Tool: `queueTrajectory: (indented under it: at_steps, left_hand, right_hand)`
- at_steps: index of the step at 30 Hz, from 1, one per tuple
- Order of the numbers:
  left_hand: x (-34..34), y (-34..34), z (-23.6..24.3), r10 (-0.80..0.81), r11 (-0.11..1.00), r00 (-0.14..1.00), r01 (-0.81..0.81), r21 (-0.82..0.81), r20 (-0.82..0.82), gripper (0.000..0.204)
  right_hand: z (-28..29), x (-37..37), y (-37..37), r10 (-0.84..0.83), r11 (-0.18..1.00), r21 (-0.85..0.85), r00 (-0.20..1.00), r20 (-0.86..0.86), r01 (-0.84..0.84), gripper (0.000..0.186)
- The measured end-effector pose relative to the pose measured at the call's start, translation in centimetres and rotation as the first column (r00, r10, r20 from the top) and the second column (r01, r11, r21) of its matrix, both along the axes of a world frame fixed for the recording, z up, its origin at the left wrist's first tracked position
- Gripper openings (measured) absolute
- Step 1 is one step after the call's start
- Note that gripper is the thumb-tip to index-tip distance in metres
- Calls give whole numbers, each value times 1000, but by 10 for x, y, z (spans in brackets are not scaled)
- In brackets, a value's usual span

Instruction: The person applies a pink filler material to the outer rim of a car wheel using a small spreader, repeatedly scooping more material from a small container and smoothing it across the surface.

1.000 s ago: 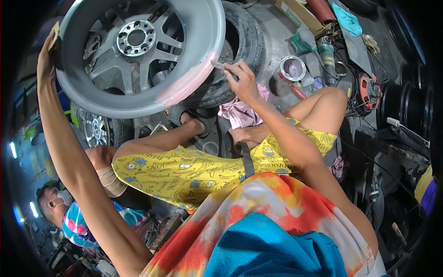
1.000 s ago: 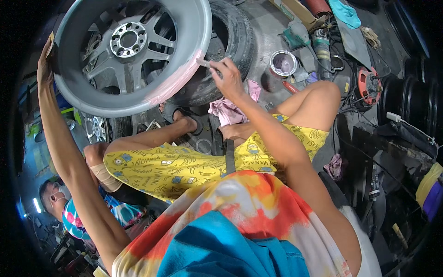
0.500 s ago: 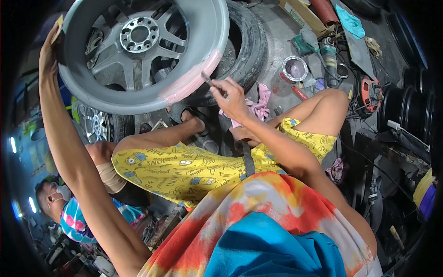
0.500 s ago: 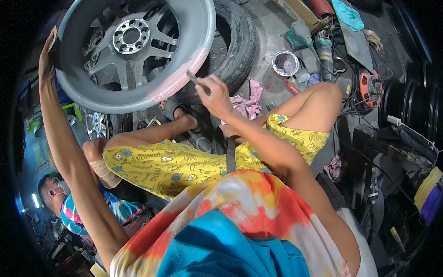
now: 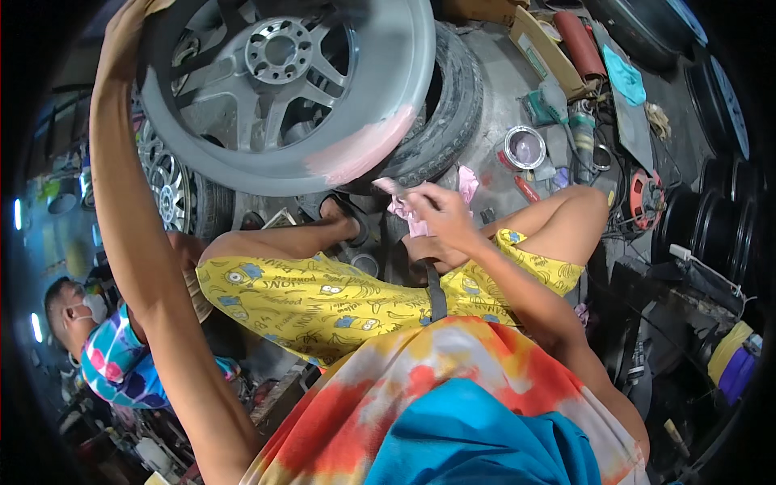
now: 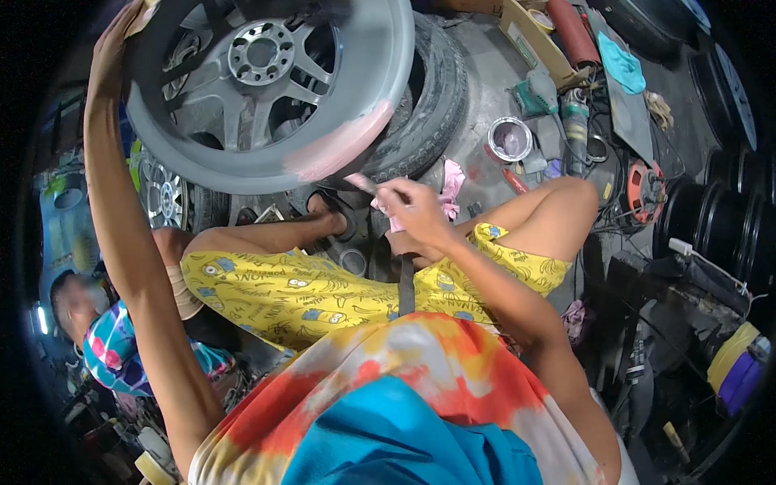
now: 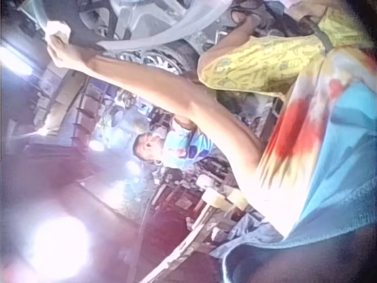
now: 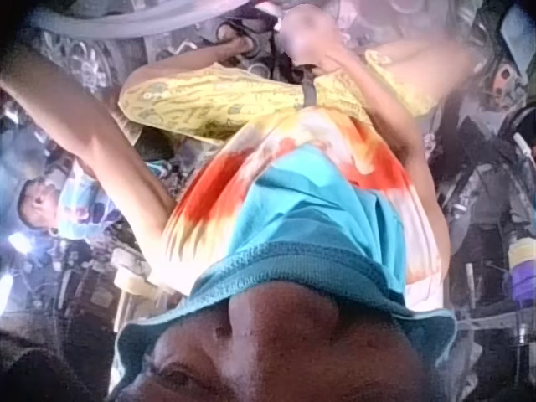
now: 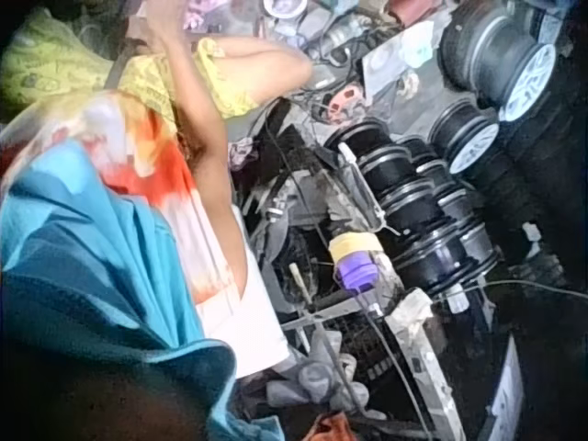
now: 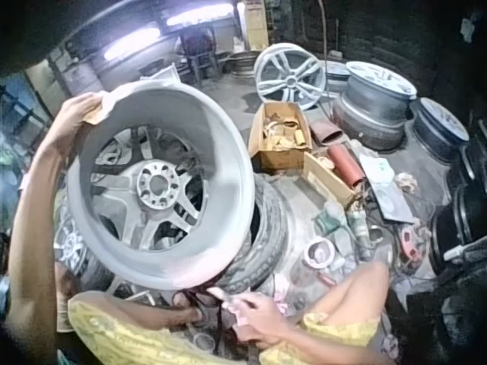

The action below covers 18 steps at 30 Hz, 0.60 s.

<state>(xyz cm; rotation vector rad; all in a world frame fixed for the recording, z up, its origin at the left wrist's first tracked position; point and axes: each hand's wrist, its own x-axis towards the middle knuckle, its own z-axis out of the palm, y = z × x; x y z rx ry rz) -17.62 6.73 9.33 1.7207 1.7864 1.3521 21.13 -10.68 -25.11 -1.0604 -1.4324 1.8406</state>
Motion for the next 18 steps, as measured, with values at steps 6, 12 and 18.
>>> queueTrajectory:
  at_steps: [6,12,18]
  left_hand:
    - [54,3,-25,102,993,859,-59,101,-502,30]
    - [-16,45,-47,-92,974,949,149,172,-302,29]
    - [100,-21,-24,114,982,845,-14,191,-523,28]
  right_hand:
    - [-43,61,23,-256,953,-163,967,17,255,28]
    - [-38,54,28,-268,955,-133,963,-7,265,31]
    - [-48,62,23,-245,959,-119,965,95,256,31]
